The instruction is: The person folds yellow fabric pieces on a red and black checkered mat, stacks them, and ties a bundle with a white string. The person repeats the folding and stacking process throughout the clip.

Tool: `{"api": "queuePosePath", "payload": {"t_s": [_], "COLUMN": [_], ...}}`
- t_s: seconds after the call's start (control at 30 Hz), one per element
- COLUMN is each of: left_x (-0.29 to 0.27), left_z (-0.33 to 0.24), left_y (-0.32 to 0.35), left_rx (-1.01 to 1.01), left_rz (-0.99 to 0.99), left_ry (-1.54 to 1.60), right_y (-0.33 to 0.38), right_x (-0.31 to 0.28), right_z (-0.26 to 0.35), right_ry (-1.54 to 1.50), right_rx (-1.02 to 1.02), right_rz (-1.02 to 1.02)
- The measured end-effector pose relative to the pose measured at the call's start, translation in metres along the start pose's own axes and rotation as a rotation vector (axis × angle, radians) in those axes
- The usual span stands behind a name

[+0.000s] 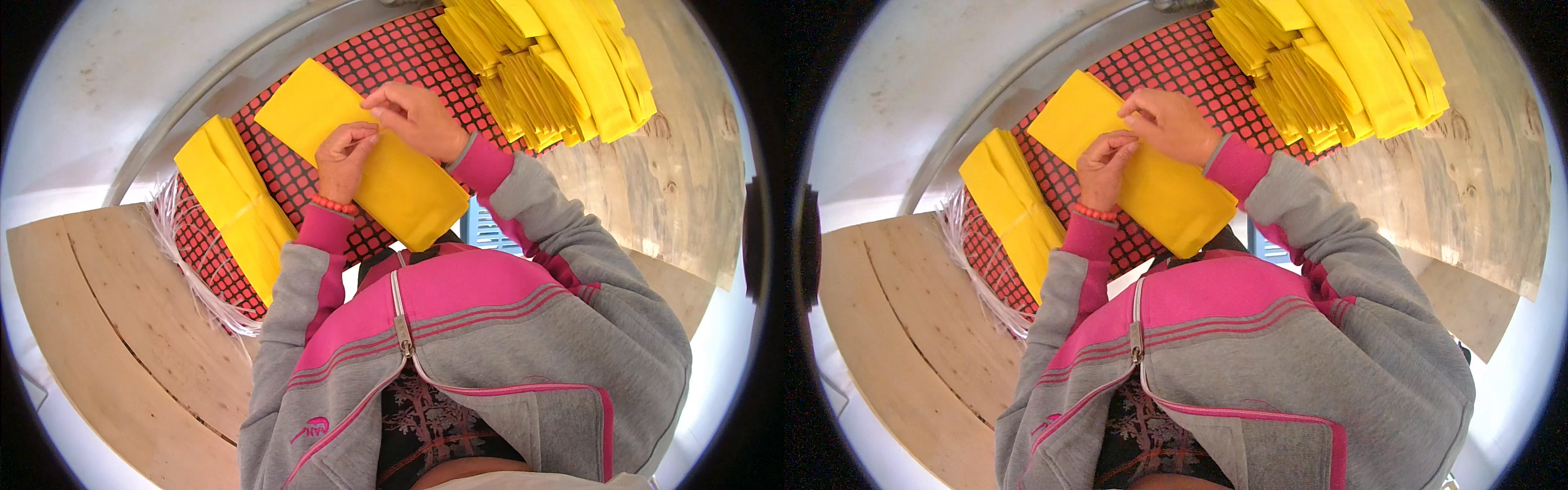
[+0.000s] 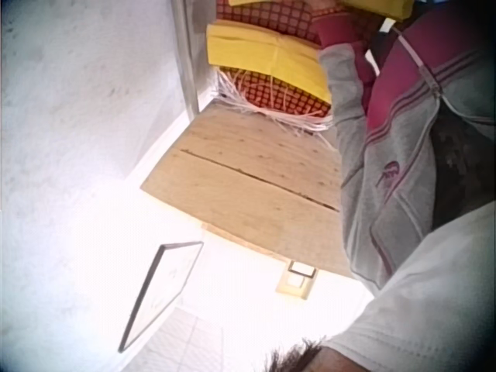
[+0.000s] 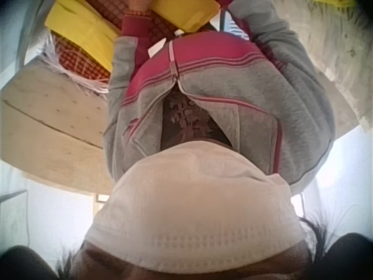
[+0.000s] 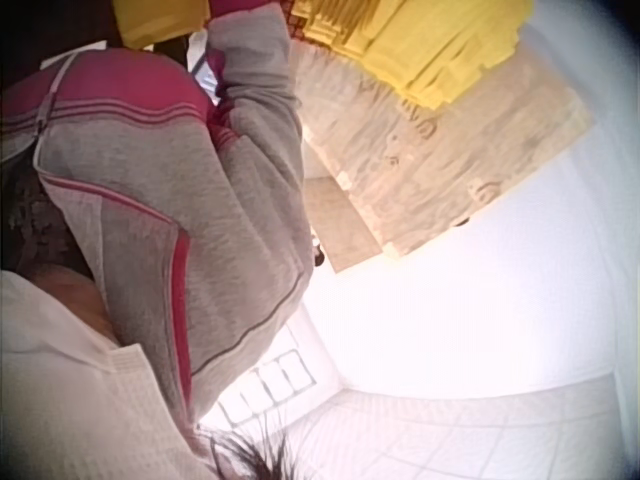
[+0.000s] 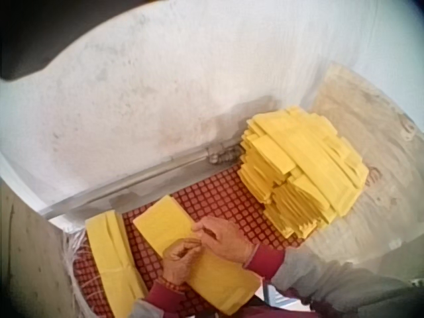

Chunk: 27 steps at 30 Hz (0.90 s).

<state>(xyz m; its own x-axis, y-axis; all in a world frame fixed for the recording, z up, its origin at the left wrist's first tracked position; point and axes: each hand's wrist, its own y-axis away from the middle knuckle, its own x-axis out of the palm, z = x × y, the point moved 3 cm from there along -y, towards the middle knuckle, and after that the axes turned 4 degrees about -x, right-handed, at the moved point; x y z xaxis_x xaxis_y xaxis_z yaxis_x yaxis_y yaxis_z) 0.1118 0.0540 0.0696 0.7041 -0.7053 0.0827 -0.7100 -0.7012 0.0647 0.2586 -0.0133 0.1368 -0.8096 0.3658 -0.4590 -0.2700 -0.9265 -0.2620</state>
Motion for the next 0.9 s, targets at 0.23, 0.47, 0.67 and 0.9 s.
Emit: {"api": "queuePosePath", "payload": {"t_s": [0.23,0.47,0.67,0.9], "left_x": [0.0,-0.003,-0.004,-0.009], "left_z": [-0.014,-0.028,-0.024,-0.009], "left_y": [-0.001,0.0,-0.002,-0.006], "left_rx": [0.186,0.408,0.387,-0.019], "left_rz": [0.038,0.005,-0.063,0.041], "left_ry": [-0.221,-0.534,-0.512,-0.287], "right_y": [-0.008,-0.004,-0.003,-0.001], "right_x": [0.002,0.011,0.005,0.003], "right_z": [-0.027,-0.038,-0.034,-0.019], "right_ry": [0.154,0.109,0.309,0.289], "right_rx": [-0.127,-0.076,-0.109,-0.039], "right_rz": [0.355,0.424,0.292,0.242]}}
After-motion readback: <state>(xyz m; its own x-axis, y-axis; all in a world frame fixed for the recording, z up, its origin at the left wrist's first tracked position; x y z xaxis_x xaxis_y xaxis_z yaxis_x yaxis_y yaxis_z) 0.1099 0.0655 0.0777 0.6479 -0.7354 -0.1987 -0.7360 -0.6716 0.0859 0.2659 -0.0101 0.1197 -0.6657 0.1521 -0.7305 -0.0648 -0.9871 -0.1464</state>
